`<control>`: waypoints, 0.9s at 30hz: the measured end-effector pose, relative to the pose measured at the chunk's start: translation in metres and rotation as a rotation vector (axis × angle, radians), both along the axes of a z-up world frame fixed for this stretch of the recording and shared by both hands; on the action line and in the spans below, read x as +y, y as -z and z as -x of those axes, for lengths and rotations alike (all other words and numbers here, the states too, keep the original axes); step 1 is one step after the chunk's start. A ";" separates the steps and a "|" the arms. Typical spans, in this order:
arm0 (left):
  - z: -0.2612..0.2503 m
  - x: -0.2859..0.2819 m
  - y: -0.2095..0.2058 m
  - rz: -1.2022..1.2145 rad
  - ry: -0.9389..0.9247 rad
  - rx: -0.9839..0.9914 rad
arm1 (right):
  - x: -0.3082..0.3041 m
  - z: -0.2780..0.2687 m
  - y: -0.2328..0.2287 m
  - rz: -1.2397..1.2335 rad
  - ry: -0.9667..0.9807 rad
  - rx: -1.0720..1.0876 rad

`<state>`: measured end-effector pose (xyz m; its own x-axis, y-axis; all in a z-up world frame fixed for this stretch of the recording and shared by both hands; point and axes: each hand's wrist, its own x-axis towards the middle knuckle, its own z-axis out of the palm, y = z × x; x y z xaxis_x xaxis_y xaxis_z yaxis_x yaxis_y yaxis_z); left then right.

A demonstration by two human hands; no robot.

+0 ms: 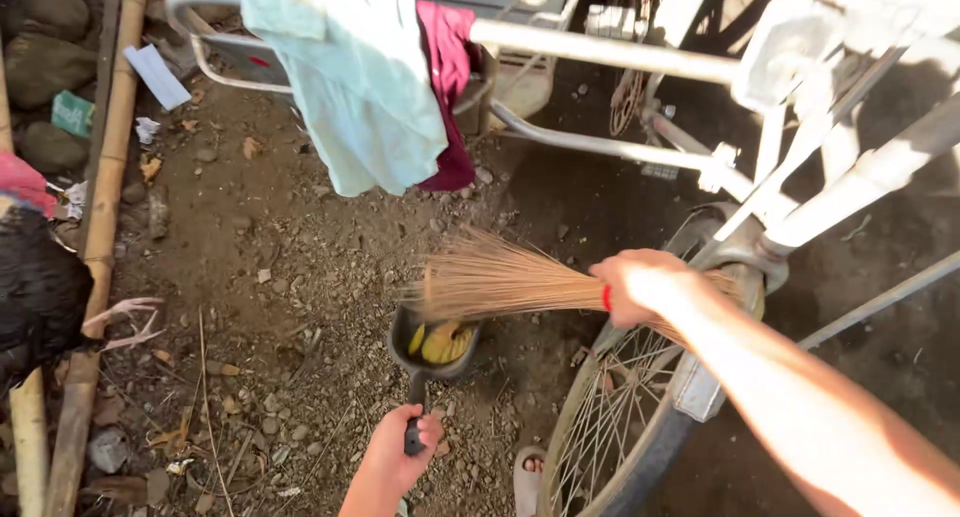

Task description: Sweeping trash and leaves into a dustpan in an outdoor area.

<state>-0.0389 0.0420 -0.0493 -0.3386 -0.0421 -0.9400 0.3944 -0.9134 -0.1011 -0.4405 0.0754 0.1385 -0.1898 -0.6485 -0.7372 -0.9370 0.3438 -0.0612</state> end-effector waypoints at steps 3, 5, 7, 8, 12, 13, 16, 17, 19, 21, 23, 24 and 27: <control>-0.017 0.005 0.005 -0.013 -0.050 -0.013 | -0.003 -0.011 -0.049 -0.098 0.099 0.014; -0.028 0.011 0.007 -0.003 -0.064 -0.101 | -0.003 -0.010 -0.037 -0.016 0.181 0.076; -0.033 0.014 0.012 0.001 -0.084 -0.104 | -0.006 -0.007 0.023 -0.036 0.224 0.071; -0.034 0.017 0.016 0.005 -0.091 -0.102 | -0.007 -0.005 0.054 -0.057 0.279 0.071; -0.031 0.022 0.020 0.006 -0.099 -0.097 | 0.014 -0.077 0.113 -0.020 0.323 0.143; -0.032 0.023 0.021 0.006 -0.103 -0.091 | 0.024 -0.090 0.121 -0.061 0.263 0.120; -0.031 0.015 0.030 0.001 -0.121 -0.035 | 0.040 -0.107 0.081 -0.197 0.160 0.032; -0.039 0.020 0.030 -0.010 -0.146 -0.007 | 0.047 -0.116 0.055 -0.300 0.105 -0.050; -0.062 0.041 0.052 0.016 -0.163 0.020 | 0.065 -0.097 0.024 -0.316 0.095 -0.126; -0.076 0.036 0.049 0.078 -0.170 0.063 | 0.064 -0.074 -0.001 -0.295 0.092 -0.192; -0.083 0.032 0.025 0.067 -0.138 -0.003 | 0.066 -0.049 -0.017 -0.252 0.249 -0.251; -0.084 0.027 0.016 0.069 -0.140 -0.001 | 0.055 -0.047 -0.013 -0.250 0.247 -0.249; -0.099 0.043 -0.003 -0.022 -0.149 -0.105 | 0.037 -0.055 0.025 -0.169 0.327 -0.232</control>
<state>0.0603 0.0846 -0.0464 -0.2297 -0.0630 -0.9712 0.5344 -0.8422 -0.0718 -0.3857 0.1122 0.1135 -0.1822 -0.4480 -0.8752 -0.7450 0.6439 -0.1745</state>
